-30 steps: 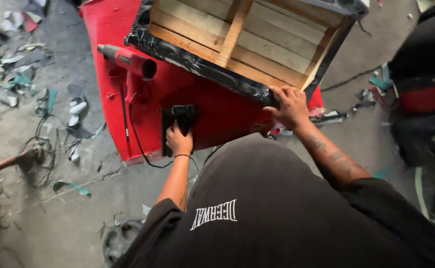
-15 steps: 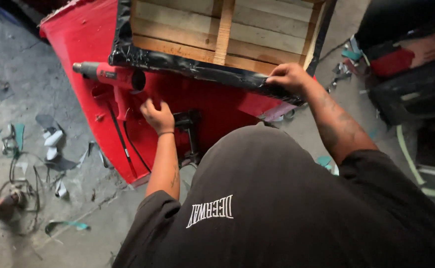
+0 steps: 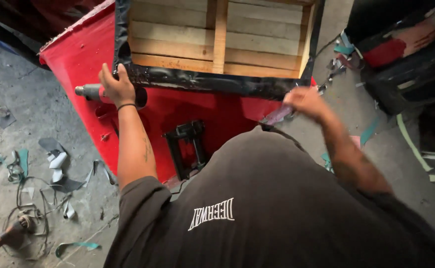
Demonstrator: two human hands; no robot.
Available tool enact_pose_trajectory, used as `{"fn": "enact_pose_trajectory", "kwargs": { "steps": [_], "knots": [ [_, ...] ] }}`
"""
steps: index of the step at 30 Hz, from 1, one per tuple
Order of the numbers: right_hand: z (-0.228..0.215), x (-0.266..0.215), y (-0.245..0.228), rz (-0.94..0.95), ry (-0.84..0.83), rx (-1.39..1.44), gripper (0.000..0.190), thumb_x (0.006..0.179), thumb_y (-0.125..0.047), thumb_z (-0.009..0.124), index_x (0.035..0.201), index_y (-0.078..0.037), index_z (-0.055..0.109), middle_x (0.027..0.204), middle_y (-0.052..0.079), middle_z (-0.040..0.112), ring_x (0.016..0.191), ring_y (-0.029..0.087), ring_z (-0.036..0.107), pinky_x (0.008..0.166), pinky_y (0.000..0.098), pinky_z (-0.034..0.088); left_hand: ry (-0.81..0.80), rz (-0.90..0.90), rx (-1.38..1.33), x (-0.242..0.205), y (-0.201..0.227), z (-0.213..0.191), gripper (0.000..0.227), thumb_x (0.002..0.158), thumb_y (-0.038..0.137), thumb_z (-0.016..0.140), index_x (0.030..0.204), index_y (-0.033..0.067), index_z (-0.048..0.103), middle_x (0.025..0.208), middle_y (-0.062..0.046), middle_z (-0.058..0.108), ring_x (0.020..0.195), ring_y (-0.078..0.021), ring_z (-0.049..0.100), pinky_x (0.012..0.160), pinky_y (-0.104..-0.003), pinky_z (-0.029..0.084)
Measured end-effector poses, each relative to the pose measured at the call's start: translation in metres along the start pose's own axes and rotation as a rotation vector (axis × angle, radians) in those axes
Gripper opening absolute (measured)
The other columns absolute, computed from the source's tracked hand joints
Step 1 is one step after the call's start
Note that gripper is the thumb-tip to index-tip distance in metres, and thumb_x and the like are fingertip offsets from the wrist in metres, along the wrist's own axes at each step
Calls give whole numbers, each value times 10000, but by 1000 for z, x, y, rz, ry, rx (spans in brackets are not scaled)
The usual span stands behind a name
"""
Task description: Reupholstering a seat by using a heat gun to soften vinyl and a staple gun to attach it to a wooden frame.
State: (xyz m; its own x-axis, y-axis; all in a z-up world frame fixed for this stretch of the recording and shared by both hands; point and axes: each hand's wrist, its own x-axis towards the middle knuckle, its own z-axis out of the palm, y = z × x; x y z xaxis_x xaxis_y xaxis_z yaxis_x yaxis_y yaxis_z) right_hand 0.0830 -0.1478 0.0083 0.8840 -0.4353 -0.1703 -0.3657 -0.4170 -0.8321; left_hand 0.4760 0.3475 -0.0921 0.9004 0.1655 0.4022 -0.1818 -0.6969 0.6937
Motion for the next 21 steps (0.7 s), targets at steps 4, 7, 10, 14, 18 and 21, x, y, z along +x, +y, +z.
{"fn": "enact_pose_trajectory", "kwargs": {
  "steps": [4, 7, 10, 14, 18, 21],
  "knots": [
    [37, -31, 1, 206, -148, 195, 136, 1004, -172, 685, 1043, -54, 738, 748, 140, 699, 653, 201, 660, 651, 342, 548, -106, 55, 54, 3, -5, 10, 538, 1035, 442, 696, 1318, -13, 651, 1250, -234, 640, 1216, -414, 605, 1071, -512, 459],
    [34, -22, -3, 0, 38, 33, 126, 974, -199, 761, 1073, -122, 770, 833, 114, 718, 747, 224, 691, 722, 353, 560, -137, 64, 82, 11, -8, 11, 556, 1020, 452, 699, 1354, 11, 642, 1271, -221, 636, 1218, -408, 604, 1078, -514, 451],
    [31, -12, 3, -248, 144, -164, 183, 933, -238, 828, 1105, -186, 792, 900, 64, 719, 846, 246, 709, 809, 349, 560, -194, 50, 80, 15, -5, 12, 589, 1012, 480, 690, 1367, 13, 636, 1268, -236, 639, 1205, -426, 608, 1077, -532, 441],
    [40, 7, 10, -565, 182, -375, 379, 863, -237, 833, 1233, -301, 779, 1007, 40, 624, 861, 295, 652, 808, 414, 539, -224, 85, 23, 12, -6, 3, 624, 1014, 430, 728, 1363, -75, 618, 1261, -341, 619, 1211, -504, 578, 1087, -560, 414],
    [40, 27, 2, -529, 185, -394, 440, 879, -330, 840, 1302, -254, 746, 1014, 120, 629, 928, 382, 663, 840, 475, 532, -309, -89, -96, -17, -3, -8, 677, 1005, 464, 728, 1515, 69, 523, 1531, -233, 425, 1471, -383, 365, 1250, -470, 297],
    [31, 56, -2, -491, 127, -559, 612, 828, -463, 859, 1358, -210, 688, 1193, 126, 635, 1055, 395, 654, 904, 519, 524, 126, 119, -76, -80, 29, -12, 547, 910, 193, 835, 1386, 50, 607, 1364, -230, 517, 1357, -413, 481, 1169, -503, 379]
  ]
}}
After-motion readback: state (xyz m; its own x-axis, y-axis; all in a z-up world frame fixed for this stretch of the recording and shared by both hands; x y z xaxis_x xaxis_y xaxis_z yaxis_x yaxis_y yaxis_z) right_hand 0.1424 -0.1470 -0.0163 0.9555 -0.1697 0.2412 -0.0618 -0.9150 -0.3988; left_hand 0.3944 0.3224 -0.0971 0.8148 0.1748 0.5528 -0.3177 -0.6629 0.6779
